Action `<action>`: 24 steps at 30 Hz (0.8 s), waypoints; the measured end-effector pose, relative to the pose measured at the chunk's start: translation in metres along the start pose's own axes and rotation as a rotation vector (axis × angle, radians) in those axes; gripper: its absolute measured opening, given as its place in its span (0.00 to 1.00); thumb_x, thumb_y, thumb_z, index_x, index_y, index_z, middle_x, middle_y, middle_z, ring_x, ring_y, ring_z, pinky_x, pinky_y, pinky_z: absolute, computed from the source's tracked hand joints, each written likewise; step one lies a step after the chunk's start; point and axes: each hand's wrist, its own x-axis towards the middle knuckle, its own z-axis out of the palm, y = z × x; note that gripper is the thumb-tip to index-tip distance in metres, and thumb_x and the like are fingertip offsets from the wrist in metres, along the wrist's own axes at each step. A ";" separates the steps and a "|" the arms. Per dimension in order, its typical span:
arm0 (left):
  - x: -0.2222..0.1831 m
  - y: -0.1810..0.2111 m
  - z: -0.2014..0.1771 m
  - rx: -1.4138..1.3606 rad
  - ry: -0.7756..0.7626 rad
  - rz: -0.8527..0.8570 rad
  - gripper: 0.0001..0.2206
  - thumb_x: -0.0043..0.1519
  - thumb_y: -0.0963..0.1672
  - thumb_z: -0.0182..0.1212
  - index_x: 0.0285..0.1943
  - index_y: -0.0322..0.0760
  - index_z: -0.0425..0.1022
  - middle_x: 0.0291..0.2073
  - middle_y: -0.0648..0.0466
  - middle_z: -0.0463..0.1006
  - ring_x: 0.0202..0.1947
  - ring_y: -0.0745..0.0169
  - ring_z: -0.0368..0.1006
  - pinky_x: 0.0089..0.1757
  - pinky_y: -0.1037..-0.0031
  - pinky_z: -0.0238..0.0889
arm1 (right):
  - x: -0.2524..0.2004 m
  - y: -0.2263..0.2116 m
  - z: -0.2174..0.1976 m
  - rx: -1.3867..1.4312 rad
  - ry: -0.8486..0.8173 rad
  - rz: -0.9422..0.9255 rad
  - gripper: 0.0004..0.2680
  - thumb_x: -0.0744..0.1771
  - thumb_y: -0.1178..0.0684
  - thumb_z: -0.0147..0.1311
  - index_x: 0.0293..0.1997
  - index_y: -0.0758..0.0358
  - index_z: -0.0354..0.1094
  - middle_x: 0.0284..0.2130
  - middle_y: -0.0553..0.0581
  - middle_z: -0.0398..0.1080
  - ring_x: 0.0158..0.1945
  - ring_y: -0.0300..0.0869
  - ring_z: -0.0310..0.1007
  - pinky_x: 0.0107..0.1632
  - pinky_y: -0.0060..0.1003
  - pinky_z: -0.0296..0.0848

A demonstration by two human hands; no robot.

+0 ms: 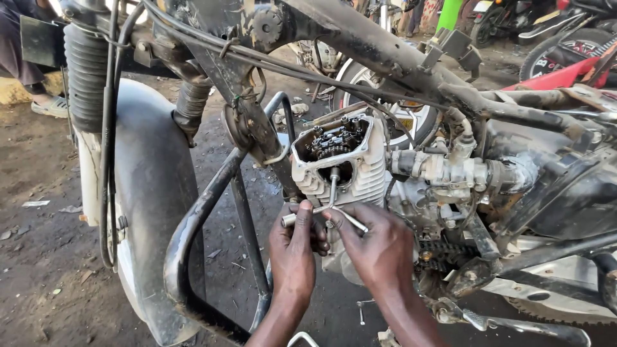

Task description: Loosening and adjusting internal bolts and components on a motorcycle engine cylinder head using various hand tools.

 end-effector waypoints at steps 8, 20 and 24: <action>-0.001 -0.005 0.007 -0.210 -0.101 -0.172 0.16 0.67 0.50 0.54 0.33 0.34 0.71 0.20 0.48 0.74 0.18 0.58 0.68 0.25 0.70 0.63 | 0.020 0.018 -0.013 -0.143 -0.166 -0.077 0.14 0.66 0.34 0.51 0.43 0.45 0.80 0.57 0.70 0.72 0.50 0.63 0.78 0.32 0.54 0.84; 0.010 -0.012 0.000 -0.203 -0.244 -0.047 0.14 0.68 0.49 0.53 0.37 0.35 0.71 0.24 0.47 0.78 0.20 0.60 0.72 0.26 0.74 0.66 | -0.005 0.015 0.004 -0.121 0.093 -0.185 0.10 0.66 0.49 0.62 0.52 0.54 0.77 0.31 0.50 0.69 0.31 0.39 0.72 0.29 0.34 0.83; 0.006 0.004 0.001 -0.120 -0.287 -0.002 0.13 0.68 0.49 0.54 0.39 0.34 0.73 0.27 0.50 0.78 0.23 0.63 0.71 0.28 0.75 0.64 | 0.001 0.024 0.001 -0.095 0.096 -0.211 0.11 0.68 0.45 0.57 0.52 0.53 0.77 0.32 0.49 0.71 0.29 0.36 0.68 0.23 0.31 0.77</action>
